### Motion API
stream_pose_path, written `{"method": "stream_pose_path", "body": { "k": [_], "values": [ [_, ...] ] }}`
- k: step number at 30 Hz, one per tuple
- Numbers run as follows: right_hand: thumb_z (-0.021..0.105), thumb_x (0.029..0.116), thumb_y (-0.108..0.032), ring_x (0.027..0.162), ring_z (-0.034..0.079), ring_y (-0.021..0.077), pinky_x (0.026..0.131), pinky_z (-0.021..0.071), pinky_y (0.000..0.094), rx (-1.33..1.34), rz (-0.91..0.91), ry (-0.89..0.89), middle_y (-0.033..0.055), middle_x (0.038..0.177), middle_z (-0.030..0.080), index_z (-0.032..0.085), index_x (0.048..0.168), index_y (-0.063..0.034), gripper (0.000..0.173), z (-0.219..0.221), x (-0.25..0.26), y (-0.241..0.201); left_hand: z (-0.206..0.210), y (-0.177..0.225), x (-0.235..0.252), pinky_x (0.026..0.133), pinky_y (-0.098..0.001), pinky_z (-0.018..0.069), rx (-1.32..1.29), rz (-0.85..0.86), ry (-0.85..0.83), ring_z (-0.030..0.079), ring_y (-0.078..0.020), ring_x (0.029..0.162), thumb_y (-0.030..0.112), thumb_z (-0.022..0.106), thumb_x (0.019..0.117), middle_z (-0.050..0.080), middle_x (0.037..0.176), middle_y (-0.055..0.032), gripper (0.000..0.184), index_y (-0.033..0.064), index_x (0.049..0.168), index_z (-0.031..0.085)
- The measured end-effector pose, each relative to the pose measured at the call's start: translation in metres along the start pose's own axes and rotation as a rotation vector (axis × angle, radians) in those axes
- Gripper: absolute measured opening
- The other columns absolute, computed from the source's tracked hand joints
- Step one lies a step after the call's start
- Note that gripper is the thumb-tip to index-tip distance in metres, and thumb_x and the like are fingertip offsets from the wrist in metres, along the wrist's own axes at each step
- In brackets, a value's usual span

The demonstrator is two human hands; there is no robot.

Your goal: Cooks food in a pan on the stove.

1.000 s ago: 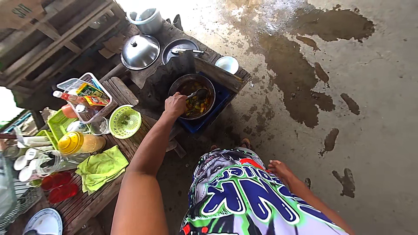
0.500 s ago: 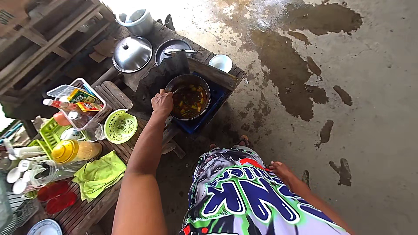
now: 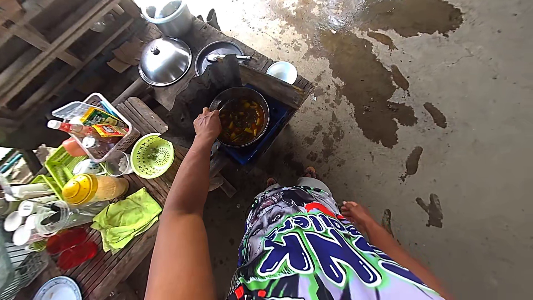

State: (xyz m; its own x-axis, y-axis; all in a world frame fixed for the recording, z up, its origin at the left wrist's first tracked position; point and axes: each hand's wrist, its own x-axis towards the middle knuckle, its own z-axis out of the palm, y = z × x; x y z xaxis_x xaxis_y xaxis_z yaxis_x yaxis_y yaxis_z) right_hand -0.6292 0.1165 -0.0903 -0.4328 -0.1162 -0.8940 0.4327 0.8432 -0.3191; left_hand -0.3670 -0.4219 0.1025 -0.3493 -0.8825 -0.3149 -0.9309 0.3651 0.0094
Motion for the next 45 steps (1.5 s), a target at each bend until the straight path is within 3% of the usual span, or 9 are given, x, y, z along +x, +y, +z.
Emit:
{"method": "stream_pose_path", "body": {
  "k": [4,10,14,20,25,28,33,39,45],
  "values": [
    [0.043,0.1126,-0.029,0.108,0.065,0.0324,0.091,0.0536,0.0481,-0.023,0.006,-0.01,0.0247,0.132,0.06,0.052,0.14,0.0011,0.042,0.005,-0.017,0.009,-0.002,0.014,-0.011,0.085,-0.0671,0.0525,-0.049,0.048,0.01,0.064,-0.0481,0.112,0.008,0.061,0.0928,0.058,0.135,-0.0276,0.042,0.0147,0.134,0.066],
    [0.041,0.1132,-0.026,0.105,0.066,0.0322,0.091,0.0537,0.0481,-0.042,0.032,-0.034,0.0261,0.13,0.06,0.051,0.141,0.0031,0.041,-0.007,-0.016,0.017,0.013,0.024,-0.023,0.086,-0.0636,0.0522,0.052,0.191,0.037,0.061,-0.0463,0.117,0.005,0.053,0.1,0.061,0.13,-0.024,0.037,0.0178,0.13,0.069],
    [0.042,0.113,-0.028,0.114,0.065,0.0347,0.096,0.0523,0.0487,-0.043,-0.009,-0.027,0.0266,0.136,0.058,0.048,0.144,0.0022,0.044,-0.029,-0.01,0.005,0.001,0.015,-0.044,0.082,-0.0645,0.0523,0.018,0.11,0.083,0.063,-0.0464,0.112,0.007,0.056,0.0978,0.061,0.129,-0.0247,0.035,0.018,0.129,0.07],
    [0.042,0.1129,-0.03,0.103,0.068,0.0324,0.087,0.0556,0.047,-0.032,-0.107,0.007,0.0248,0.132,0.061,0.049,0.143,0.001,0.044,-0.075,0.004,0.001,-0.009,0.021,-0.107,0.082,-0.0687,0.0509,-0.068,0.034,-0.082,0.065,-0.0427,0.116,0.011,0.058,0.094,0.068,0.125,-0.0183,0.037,0.0196,0.127,0.071],
    [0.042,0.113,-0.029,0.106,0.068,0.0329,0.088,0.0549,0.0466,-0.044,-0.072,0.008,0.0251,0.135,0.06,0.047,0.145,0.0007,0.044,-0.119,0.002,0.029,0.031,0.029,-0.123,0.082,-0.0697,0.0511,-0.071,-0.066,-0.063,0.064,-0.0451,0.115,0.008,0.058,0.0934,0.066,0.128,-0.0204,0.036,0.0181,0.126,0.072],
    [0.042,0.1128,-0.03,0.107,0.068,0.0337,0.089,0.055,0.0475,-0.045,-0.04,0.021,0.0255,0.134,0.06,0.048,0.145,0.0007,0.045,-0.144,0.007,0.06,0.016,0.034,-0.137,0.081,-0.0707,0.0512,-0.019,-0.143,0.018,0.065,-0.047,0.111,0.009,0.063,0.0916,0.064,0.132,-0.0212,0.04,0.0232,0.128,0.072],
    [0.042,0.1129,-0.028,0.11,0.066,0.0351,0.093,0.0532,0.0487,-0.077,0.027,0.011,0.0272,0.136,0.058,0.049,0.144,0.0028,0.045,-0.172,-0.005,0.108,0.004,0.052,-0.16,0.084,-0.07,0.0501,0.104,-0.155,0.001,0.063,-0.0454,0.114,0.011,0.064,0.093,0.066,0.128,-0.0204,0.027,0.018,0.116,0.076],
    [0.044,0.1125,-0.028,0.11,0.066,0.0357,0.092,0.0534,0.049,-0.008,0.031,0.013,0.0273,0.137,0.058,0.048,0.144,0.0021,0.044,-0.197,0.002,0.142,0.021,0.061,-0.155,0.084,-0.0708,0.051,0.065,-0.224,0.098,0.061,-0.0514,0.115,0.009,0.06,0.0958,0.061,0.131,-0.0272,0.03,0.009,0.125,0.069],
    [0.044,0.1124,-0.029,0.108,0.067,0.0355,0.089,0.0543,0.049,0.021,0.062,0.033,0.0268,0.135,0.059,0.047,0.145,0.0014,0.045,-0.22,0.014,0.162,0.002,0.057,-0.159,0.086,-0.07,0.0491,0.188,-0.328,0.059,0.058,-0.0497,0.119,0.007,0.066,0.0918,0.062,0.128,-0.0258,0.019,0.0011,0.109,0.072]
  ]
}}
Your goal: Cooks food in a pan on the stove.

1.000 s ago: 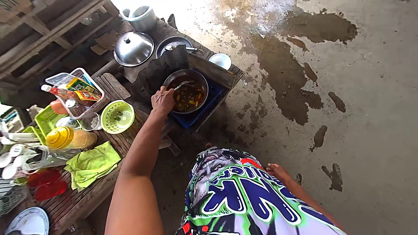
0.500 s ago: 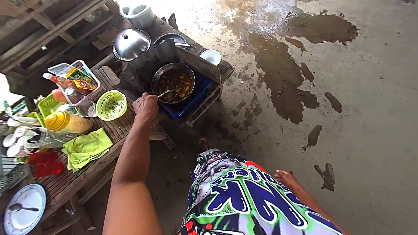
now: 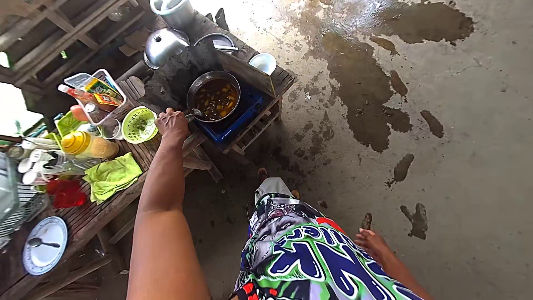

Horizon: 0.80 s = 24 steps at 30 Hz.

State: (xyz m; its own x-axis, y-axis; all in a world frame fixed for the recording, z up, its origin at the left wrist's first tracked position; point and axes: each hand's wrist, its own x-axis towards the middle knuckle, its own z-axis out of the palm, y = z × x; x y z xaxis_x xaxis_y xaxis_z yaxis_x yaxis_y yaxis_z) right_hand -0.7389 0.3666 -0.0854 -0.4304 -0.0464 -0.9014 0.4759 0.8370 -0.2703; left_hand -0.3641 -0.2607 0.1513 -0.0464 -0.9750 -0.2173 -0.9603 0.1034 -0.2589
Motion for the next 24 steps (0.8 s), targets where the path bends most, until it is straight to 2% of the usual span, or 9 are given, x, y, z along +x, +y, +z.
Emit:
{"method": "stream_pose_path", "body": {
  "k": [3,7,9,12,15,19,24],
  "values": [
    [0.044,0.1125,-0.029,0.11,0.066,0.036,0.09,0.0536,0.0492,-0.007,0.029,-0.006,0.0276,0.136,0.058,0.046,0.146,0.0018,0.046,0.005,0.001,-0.002,0.017,0.008,0.009,0.085,-0.0693,0.0506,-0.024,-0.001,-0.036,0.059,-0.0503,0.118,0.004,0.065,0.0915,0.06,0.129,-0.0281,0.019,0.0,0.109,0.071],
    [0.044,0.1124,-0.027,0.112,0.065,0.0363,0.092,0.0534,0.0496,0.006,0.042,-0.018,0.0277,0.137,0.058,0.047,0.145,0.0025,0.044,0.024,-0.003,-0.02,0.024,0.006,0.032,0.083,-0.0707,0.0511,-0.073,0.047,-0.028,0.06,-0.0505,0.117,0.008,0.068,0.0905,0.061,0.129,-0.0272,0.023,0.0061,0.113,0.073],
    [0.043,0.1127,-0.026,0.112,0.065,0.035,0.093,0.053,0.0484,-0.004,0.032,-0.028,0.0273,0.137,0.058,0.047,0.145,0.0027,0.044,0.035,-0.011,-0.041,0.008,0.0,0.043,0.085,-0.0739,0.0488,-0.105,0.054,0.005,0.057,-0.0535,0.119,0.007,0.069,0.0892,0.061,0.128,-0.0289,0.025,0.0066,0.113,0.073],
    [0.043,0.1128,-0.026,0.109,0.066,0.0327,0.091,0.0536,0.0459,-0.047,0.022,-0.047,0.0272,0.136,0.058,0.048,0.144,0.0029,0.043,0.051,-0.012,-0.071,-0.012,-0.009,0.06,0.087,-0.0715,0.0467,-0.047,0.029,0.02,0.056,-0.052,0.119,0.002,0.063,0.0921,0.062,0.126,-0.0281,0.022,0.004,0.112,0.072],
    [0.042,0.113,-0.028,0.11,0.066,0.034,0.092,0.0532,0.047,-0.075,0.005,-0.058,0.0273,0.137,0.058,0.047,0.146,0.0026,0.045,0.066,-0.002,-0.105,-0.005,-0.013,0.078,0.089,-0.0699,0.046,-0.02,0.066,-0.012,0.057,-0.0505,0.118,0.0,0.062,0.0928,0.062,0.125,-0.028,0.021,0.0031,0.111,0.072],
    [0.041,0.1128,-0.03,0.108,0.067,0.0349,0.089,0.0552,0.0489,-0.048,-0.092,-0.048,0.0264,0.135,0.059,0.045,0.147,0.0015,0.046,0.078,0.019,-0.156,-0.004,-0.02,0.103,0.086,-0.0686,0.0469,-0.072,0.138,0.02,0.058,-0.0479,0.117,0.003,0.063,0.0925,0.065,0.123,-0.0239,0.025,0.0097,0.114,0.074],
    [0.042,0.1128,-0.03,0.105,0.068,0.0336,0.087,0.0555,0.0483,-0.065,-0.158,-0.047,0.0251,0.134,0.06,0.047,0.145,0.0007,0.045,0.103,0.023,-0.217,-0.016,-0.033,0.129,0.088,-0.0667,0.0458,-0.009,0.13,0.075,0.058,-0.0483,0.116,0.001,0.056,0.0968,0.063,0.124,-0.0257,0.026,0.0069,0.117,0.072]
  ]
}}
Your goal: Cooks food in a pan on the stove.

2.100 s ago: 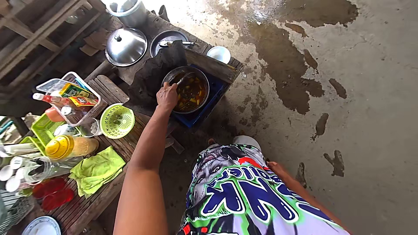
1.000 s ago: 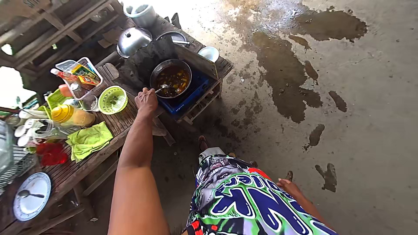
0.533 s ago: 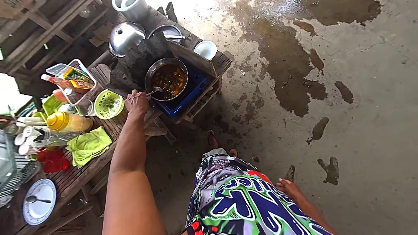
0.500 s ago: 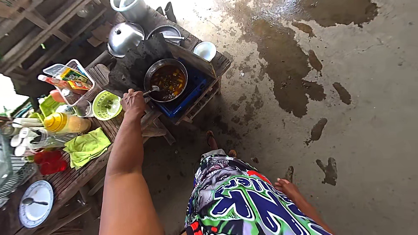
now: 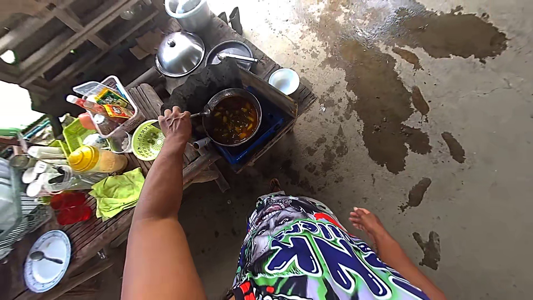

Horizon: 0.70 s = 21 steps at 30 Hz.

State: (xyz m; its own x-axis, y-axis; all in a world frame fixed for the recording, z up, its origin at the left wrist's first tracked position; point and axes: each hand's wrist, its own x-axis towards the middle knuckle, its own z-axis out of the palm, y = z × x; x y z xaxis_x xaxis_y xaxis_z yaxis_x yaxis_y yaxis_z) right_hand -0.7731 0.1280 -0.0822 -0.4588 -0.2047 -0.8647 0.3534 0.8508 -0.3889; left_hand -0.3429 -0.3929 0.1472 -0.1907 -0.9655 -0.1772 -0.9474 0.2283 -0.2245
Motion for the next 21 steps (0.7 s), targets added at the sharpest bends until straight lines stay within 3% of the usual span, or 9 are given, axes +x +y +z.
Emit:
{"method": "stream_pose_path", "body": {
  "k": [5,9,17,21],
  "values": [
    [0.043,0.1126,-0.03,0.109,0.067,0.0354,0.09,0.055,0.0493,-0.053,-0.007,-0.039,0.0264,0.136,0.059,0.047,0.145,0.0018,0.045,0.021,0.002,-0.024,0.026,0.003,0.014,0.086,-0.0637,0.0471,-0.03,0.072,-0.01,0.06,-0.0457,0.115,0.002,0.056,0.0975,0.065,0.12,-0.0228,0.026,0.0106,0.116,0.073],
    [0.042,0.1128,-0.028,0.11,0.067,0.0349,0.092,0.0539,0.0488,-0.115,0.02,-0.061,0.0269,0.135,0.06,0.05,0.143,0.0028,0.043,0.022,-0.005,-0.028,0.006,-0.007,0.01,0.087,-0.0661,0.047,-0.099,0.012,-0.015,0.059,-0.0469,0.117,0.002,0.059,0.0948,0.064,0.124,-0.0239,0.03,0.0119,0.12,0.072],
    [0.041,0.1133,-0.027,0.109,0.066,0.0348,0.092,0.0533,0.0481,-0.197,0.077,-0.071,0.0277,0.136,0.057,0.047,0.145,0.0029,0.043,-0.019,0.015,-0.043,0.002,0.013,-0.03,0.084,-0.0677,0.0475,-0.05,-0.092,-0.108,0.06,-0.0484,0.113,0.002,0.058,0.0954,0.065,0.12,-0.0257,0.02,0.0035,0.109,0.073],
    [0.041,0.1129,-0.029,0.11,0.066,0.0367,0.092,0.054,0.0503,-0.18,-0.013,-0.069,0.0276,0.137,0.058,0.045,0.147,0.0024,0.046,-0.049,0.048,-0.074,-0.001,0.021,-0.042,0.083,-0.0674,0.0494,-0.092,-0.112,-0.113,0.06,-0.0484,0.114,0.005,0.06,0.0955,0.065,0.121,-0.0247,0.022,0.0072,0.113,0.073]
  ]
}}
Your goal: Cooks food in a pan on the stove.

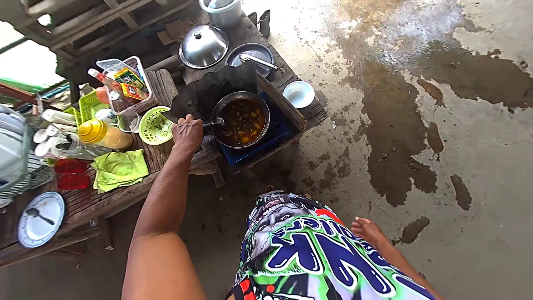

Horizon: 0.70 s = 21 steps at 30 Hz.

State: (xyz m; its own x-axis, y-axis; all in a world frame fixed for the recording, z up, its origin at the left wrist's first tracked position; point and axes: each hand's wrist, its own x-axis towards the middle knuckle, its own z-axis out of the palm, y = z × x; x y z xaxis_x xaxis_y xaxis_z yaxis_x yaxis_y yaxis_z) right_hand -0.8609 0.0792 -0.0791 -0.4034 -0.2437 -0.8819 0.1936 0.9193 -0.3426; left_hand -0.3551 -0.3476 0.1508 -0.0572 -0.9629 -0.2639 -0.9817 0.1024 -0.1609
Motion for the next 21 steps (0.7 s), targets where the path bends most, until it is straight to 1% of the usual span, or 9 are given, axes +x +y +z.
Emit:
{"method": "stream_pose_path", "body": {
  "k": [1,4,6,9,13,16,19,21],
  "values": [
    [0.041,0.1129,-0.03,0.109,0.067,0.036,0.091,0.0545,0.0499,0.004,-0.029,0.004,0.0267,0.137,0.058,0.044,0.147,0.0017,0.047,-0.008,0.005,-0.008,-0.006,0.002,-0.006,0.082,-0.0672,0.0501,0.006,-0.016,-0.006,0.061,-0.0479,0.114,0.007,0.064,0.0941,0.065,0.12,-0.0242,0.022,0.0085,0.114,0.073],
    [0.042,0.1126,-0.03,0.104,0.068,0.0331,0.087,0.056,0.0477,0.023,-0.085,0.03,0.0252,0.134,0.06,0.046,0.145,0.0012,0.046,-0.027,0.017,-0.029,-0.02,0.013,-0.028,0.082,-0.0677,0.0511,0.047,-0.051,-0.089,0.064,-0.0465,0.111,0.011,0.065,0.0934,0.067,0.119,-0.0231,0.019,0.0082,0.11,0.074],
    [0.043,0.1124,-0.03,0.104,0.068,0.0328,0.086,0.0561,0.0471,0.024,-0.092,0.024,0.0252,0.134,0.06,0.047,0.145,0.0007,0.045,-0.033,0.02,-0.036,-0.015,0.021,-0.038,0.082,-0.0685,0.0512,0.043,-0.056,-0.149,0.065,-0.0455,0.11,0.009,0.067,0.0918,0.067,0.12,-0.0222,0.019,0.0093,0.109,0.075],
    [0.042,0.1127,-0.03,0.104,0.068,0.0336,0.087,0.0559,0.0479,-0.038,-0.075,-0.013,0.0254,0.133,0.06,0.048,0.144,0.0009,0.045,-0.04,0.023,-0.027,0.004,0.03,-0.045,0.081,-0.0681,0.0523,0.005,-0.082,-0.158,0.065,-0.0452,0.111,0.008,0.064,0.0919,0.066,0.124,-0.0215,0.027,0.0132,0.117,0.074],
    [0.042,0.113,-0.028,0.108,0.067,0.0349,0.091,0.0536,0.0489,-0.132,-0.027,-0.044,0.0268,0.135,0.059,0.048,0.145,0.0026,0.044,-0.056,0.009,-0.011,-0.004,0.04,-0.066,0.081,-0.0684,0.0514,-0.054,-0.141,-0.133,0.065,-0.0445,0.111,0.011,0.065,0.0924,0.066,0.124,-0.0206,0.029,0.0164,0.12,0.073],
    [0.043,0.1127,-0.027,0.107,0.067,0.0354,0.09,0.0537,0.0498,-0.156,0.013,-0.039,0.0275,0.135,0.059,0.049,0.143,0.0029,0.044,-0.072,0.01,0.006,0.004,0.055,-0.077,0.084,-0.0685,0.0517,-0.084,-0.155,-0.15,0.064,-0.0455,0.113,0.011,0.066,0.0921,0.065,0.128,-0.0208,0.027,0.0135,0.118,0.074],
    [0.044,0.1125,-0.028,0.104,0.067,0.0345,0.088,0.054,0.049,-0.155,0.02,-0.025,0.0272,0.133,0.06,0.049,0.143,0.0027,0.044,-0.093,0.021,0.013,0.024,0.069,-0.079,0.084,-0.0681,0.0524,-0.132,-0.198,-0.127,0.064,-0.0462,0.113,0.011,0.066,0.0921,0.063,0.131,-0.022,0.03,0.0134,0.121,0.072],
    [0.044,0.1122,-0.029,0.104,0.068,0.0329,0.088,0.0547,0.0477,-0.142,-0.006,-0.007,0.0253,0.131,0.061,0.05,0.143,0.0015,0.044,-0.106,0.032,0.014,0.024,0.08,-0.085,0.085,-0.0675,0.0517,-0.174,-0.214,-0.12,0.064,-0.0442,0.115,0.015,0.064,0.0934,0.064,0.13,-0.0204,0.032,0.0149,0.124,0.071]
  ]
}}
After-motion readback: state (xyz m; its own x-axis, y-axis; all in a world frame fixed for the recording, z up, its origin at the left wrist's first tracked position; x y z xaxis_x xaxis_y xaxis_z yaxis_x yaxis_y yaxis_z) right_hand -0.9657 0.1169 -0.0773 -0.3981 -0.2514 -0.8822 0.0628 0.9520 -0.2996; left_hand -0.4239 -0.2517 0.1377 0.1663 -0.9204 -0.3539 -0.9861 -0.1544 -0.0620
